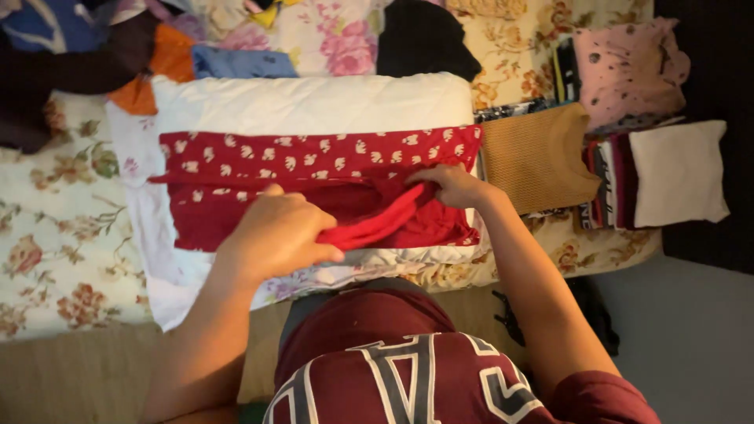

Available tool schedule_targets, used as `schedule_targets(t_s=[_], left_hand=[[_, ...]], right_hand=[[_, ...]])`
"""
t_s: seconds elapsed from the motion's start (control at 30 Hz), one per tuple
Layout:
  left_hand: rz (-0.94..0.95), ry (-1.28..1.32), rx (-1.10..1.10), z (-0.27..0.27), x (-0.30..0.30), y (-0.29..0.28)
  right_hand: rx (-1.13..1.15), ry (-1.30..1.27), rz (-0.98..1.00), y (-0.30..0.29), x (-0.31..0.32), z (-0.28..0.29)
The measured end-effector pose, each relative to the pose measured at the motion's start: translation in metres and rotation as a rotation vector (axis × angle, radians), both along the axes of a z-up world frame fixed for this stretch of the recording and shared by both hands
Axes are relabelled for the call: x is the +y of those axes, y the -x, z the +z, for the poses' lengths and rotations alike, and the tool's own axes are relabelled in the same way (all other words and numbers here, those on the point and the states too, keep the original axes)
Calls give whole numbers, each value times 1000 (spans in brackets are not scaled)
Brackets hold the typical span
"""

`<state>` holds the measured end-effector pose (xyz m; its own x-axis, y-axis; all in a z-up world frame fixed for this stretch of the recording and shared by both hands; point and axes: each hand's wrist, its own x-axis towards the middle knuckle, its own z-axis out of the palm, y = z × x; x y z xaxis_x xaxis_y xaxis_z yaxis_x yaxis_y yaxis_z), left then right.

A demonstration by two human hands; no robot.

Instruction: The person folds a red patterned t-shirt, a black t-shirt, and a red graphic t-shirt on a bed. They smooth each garment, fold the sides and bottom up, and place the finished items into a neat pile on the bed.

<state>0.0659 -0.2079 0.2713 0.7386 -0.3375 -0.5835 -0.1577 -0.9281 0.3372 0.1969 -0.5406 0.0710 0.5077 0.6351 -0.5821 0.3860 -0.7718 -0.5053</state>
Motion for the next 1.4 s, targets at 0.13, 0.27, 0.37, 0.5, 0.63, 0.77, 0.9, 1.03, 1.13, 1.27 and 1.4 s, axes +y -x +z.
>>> schedule_targets(t_s=[0.13,0.27,0.37,0.5,0.63,0.77,0.9,1.03,1.13,1.27,1.4], left_hand=[[48,-59,47,-16,8,28],[134,-303,93,-54,37,54],[176,-311,173,-62,56,70],[275,-195,207,-65,83,83],[290,-171,209,-70,98,81],[346,-211,69,-125,107,81],[436,-389,-409,-216,132,68],[486,-355,-600,-242,152,59],[596,-342,-423,-239,160,50],[620,-333,-459,-290,194,43],[519,-274,-681,-302,217,46]], right_hand=[[-239,33,195,-2,-8,-55],[-352,142,217,-2,-6,-73],[-395,166,220,-6,-13,-99],[-342,163,182,-10,-17,-115],[-377,105,99,-2,-16,-114],[-466,49,120,28,8,-62],[-613,27,203,65,46,2],[-663,-24,261,91,59,-10],[-690,-105,273,108,66,-13],[-706,-22,272,113,67,-21],[-641,118,281,108,66,-41]])
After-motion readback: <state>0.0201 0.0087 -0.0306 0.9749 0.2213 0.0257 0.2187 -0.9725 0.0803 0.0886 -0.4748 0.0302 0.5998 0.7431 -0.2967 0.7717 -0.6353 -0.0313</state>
